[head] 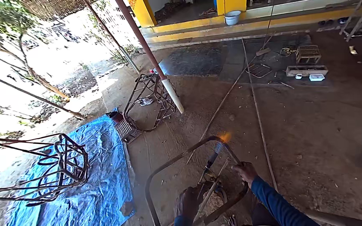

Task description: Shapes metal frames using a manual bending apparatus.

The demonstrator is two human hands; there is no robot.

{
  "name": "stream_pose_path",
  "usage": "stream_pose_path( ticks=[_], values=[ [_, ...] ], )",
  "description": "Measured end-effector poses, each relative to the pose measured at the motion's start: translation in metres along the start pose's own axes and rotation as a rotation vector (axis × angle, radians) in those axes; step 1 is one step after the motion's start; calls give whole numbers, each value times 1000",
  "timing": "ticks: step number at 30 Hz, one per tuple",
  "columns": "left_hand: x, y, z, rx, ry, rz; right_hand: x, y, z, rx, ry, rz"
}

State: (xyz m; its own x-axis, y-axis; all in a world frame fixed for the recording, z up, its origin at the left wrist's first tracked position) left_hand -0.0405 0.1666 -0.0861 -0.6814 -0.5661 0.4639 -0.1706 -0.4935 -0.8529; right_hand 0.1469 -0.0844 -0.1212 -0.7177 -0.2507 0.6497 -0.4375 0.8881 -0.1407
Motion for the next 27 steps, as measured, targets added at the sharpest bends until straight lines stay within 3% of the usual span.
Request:
stream_pose_path(
  ticks=[16,19,23,25,27],
  values=[
    [4,-13,11,-401,216,-26,17,-1,26,-96,52,33],
    [10,-31,13,-316,322,122,27,-8,34,-111,38,54],
    [20,-105,32,-93,626,535,87,-47,23,-149,-45,95],
    [33,-143,54,-73,693,505,141,-87,9,-120,-126,140],
    [56,-164,87,-73,742,312,198,-137,-2,-68,-230,223]
  ],
)
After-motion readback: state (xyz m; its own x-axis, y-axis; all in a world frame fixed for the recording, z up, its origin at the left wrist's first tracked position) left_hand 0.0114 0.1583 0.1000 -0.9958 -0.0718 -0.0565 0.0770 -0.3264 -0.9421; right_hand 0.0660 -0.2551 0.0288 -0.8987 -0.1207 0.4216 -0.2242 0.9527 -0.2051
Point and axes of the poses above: each hand's wrist, its own x-axis away from the middle knuckle, its own y-axis out of the palm, z = x × y, the point moved 3 cm from there along -x, towards the middle knuckle, and after that the axes turned 3 degrees about x, right-handed, at the moved point
